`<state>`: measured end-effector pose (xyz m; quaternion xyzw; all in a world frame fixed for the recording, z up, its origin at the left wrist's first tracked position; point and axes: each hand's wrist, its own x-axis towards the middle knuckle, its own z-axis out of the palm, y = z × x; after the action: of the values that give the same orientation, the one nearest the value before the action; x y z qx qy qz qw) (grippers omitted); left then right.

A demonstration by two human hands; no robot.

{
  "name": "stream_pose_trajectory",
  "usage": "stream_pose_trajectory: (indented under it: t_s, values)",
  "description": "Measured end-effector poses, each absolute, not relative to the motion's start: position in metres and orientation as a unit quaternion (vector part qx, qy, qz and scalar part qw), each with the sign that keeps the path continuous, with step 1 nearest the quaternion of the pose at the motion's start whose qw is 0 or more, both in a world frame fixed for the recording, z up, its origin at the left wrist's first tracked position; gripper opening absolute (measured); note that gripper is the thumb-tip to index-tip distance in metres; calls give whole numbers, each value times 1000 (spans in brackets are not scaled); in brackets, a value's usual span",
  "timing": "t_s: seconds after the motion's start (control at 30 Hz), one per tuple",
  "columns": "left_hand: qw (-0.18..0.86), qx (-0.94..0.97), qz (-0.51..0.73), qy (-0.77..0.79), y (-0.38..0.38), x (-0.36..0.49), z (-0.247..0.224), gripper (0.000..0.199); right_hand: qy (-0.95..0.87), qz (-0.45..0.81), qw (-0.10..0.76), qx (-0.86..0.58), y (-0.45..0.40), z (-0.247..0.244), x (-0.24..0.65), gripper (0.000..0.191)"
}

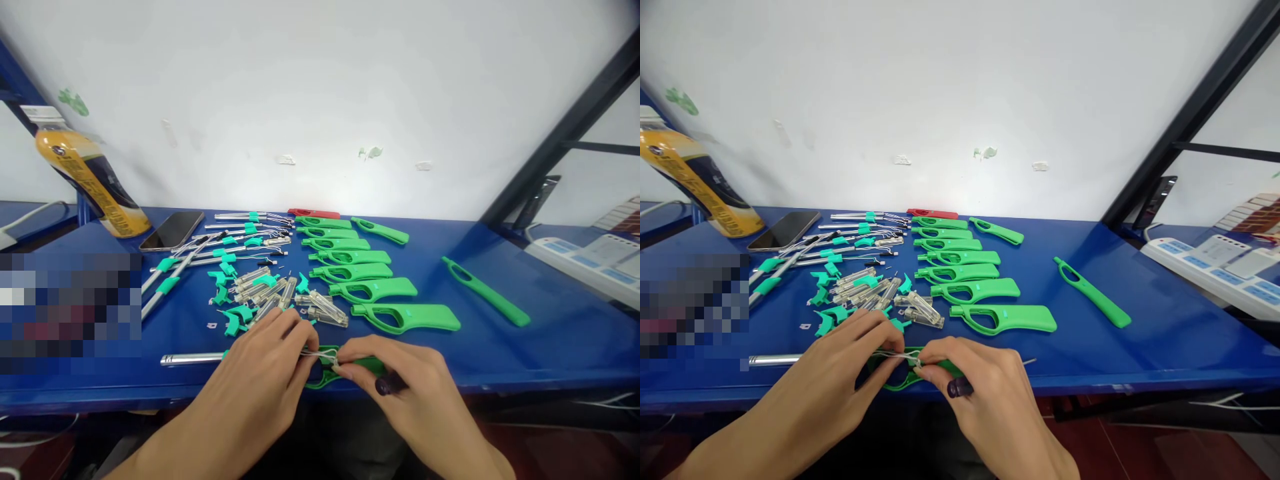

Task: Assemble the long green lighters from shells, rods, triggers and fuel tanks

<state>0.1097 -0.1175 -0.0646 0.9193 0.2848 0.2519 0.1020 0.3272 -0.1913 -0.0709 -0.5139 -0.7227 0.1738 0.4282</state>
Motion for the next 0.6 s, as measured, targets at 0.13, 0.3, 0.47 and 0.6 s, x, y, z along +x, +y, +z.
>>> stream_pose_trajectory:
  t_s: [0.13,0.3,0.47,0.6]
  values:
    - [175,904,242,306,-117,105,-61,14,-721,181,423,-518,-191,-74,329,14]
    - [233,888,208,337,-118,101,-55,10,-721,179,411,-529,-190,-77,330,10]
    - [255,881,220,332,-113,98,-54,17,-717,188,410,-532,-192,-77,331,11]
    - [279,877,227,319,-107,96,-53,20,-715,186,414,-532,-192,-76,331,10]
